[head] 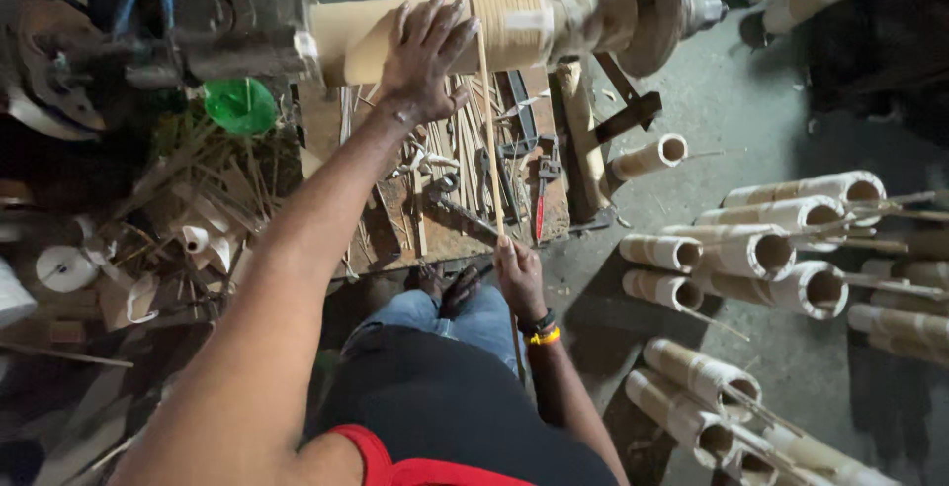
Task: The person winds a long thin wooden strip around a large cylindrical drum mounted on a machine, securing the wound layers with paper tape. They then pull the strip taut along the drum and hold it in place with one hand while steadying the wound roll with the other.
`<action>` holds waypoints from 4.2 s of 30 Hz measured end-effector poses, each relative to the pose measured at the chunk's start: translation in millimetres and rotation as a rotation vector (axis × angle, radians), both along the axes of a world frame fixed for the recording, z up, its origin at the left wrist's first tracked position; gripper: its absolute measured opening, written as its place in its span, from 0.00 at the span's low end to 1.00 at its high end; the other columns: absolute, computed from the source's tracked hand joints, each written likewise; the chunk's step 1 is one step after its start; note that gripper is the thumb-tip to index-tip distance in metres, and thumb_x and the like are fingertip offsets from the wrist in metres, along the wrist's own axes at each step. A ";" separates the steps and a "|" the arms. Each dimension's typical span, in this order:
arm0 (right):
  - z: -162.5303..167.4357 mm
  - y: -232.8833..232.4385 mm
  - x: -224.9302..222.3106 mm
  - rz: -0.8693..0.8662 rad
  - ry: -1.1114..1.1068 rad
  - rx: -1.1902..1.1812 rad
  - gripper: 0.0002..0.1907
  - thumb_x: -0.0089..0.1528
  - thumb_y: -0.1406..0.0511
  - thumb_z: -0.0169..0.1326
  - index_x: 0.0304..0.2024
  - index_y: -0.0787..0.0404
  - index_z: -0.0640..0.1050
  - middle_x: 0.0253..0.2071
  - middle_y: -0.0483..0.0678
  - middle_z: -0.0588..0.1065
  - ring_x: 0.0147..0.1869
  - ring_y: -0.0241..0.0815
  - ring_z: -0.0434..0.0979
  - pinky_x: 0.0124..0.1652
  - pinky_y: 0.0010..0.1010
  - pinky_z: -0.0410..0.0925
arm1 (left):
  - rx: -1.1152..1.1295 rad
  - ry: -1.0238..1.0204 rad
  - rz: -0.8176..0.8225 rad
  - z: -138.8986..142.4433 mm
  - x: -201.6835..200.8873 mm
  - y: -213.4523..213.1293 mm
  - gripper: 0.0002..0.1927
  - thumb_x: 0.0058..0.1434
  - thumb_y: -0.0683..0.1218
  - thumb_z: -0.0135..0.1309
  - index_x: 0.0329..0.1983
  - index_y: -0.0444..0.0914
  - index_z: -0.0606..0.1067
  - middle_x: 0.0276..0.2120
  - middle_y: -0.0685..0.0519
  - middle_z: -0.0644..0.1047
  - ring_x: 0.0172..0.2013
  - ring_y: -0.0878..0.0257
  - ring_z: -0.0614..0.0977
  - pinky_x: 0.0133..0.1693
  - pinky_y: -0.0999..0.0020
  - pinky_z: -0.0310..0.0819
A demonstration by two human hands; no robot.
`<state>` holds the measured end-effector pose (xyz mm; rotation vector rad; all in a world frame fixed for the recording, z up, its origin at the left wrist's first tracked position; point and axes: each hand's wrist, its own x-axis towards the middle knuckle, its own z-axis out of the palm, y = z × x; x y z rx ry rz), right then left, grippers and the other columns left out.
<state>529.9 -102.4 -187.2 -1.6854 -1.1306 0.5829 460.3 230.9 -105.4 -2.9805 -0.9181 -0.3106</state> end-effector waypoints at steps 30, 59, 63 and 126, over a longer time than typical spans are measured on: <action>26.4 -29.0 -21.1 -0.102 0.233 -0.188 0.24 0.72 0.56 0.46 0.25 0.63 0.72 0.20 0.41 0.65 0.24 0.30 0.63 0.25 0.29 0.58 | -0.027 -0.070 -0.058 18.1 -13.8 -3.8 0.55 0.49 0.67 0.65 0.79 0.51 0.57 0.76 0.46 0.54 0.73 0.45 0.54 0.70 0.37 0.37; 31.9 -9.0 -27.8 -0.107 0.376 -0.174 0.23 0.73 0.57 0.46 0.24 0.60 0.71 0.19 0.36 0.63 0.23 0.27 0.59 0.23 0.25 0.53 | 0.016 0.055 -0.031 25.8 -16.5 7.6 0.56 0.50 0.70 0.62 0.79 0.50 0.54 0.76 0.46 0.53 0.74 0.48 0.53 0.71 0.40 0.40; 32.3 -12.0 -28.1 -0.089 0.278 -0.173 0.25 0.73 0.56 0.45 0.23 0.59 0.70 0.18 0.36 0.63 0.23 0.27 0.59 0.24 0.24 0.54 | 0.004 0.060 -0.034 25.3 -20.4 5.5 0.57 0.49 0.73 0.61 0.79 0.51 0.54 0.76 0.46 0.52 0.73 0.47 0.54 0.70 0.41 0.39; 19.8 -42.6 -36.4 -0.070 0.431 -0.166 0.22 0.72 0.56 0.47 0.25 0.59 0.71 0.19 0.38 0.65 0.22 0.27 0.61 0.22 0.22 0.55 | 0.007 0.035 -0.046 25.5 -33.8 -0.9 0.58 0.47 0.74 0.63 0.78 0.57 0.53 0.76 0.43 0.51 0.73 0.45 0.53 0.69 0.37 0.37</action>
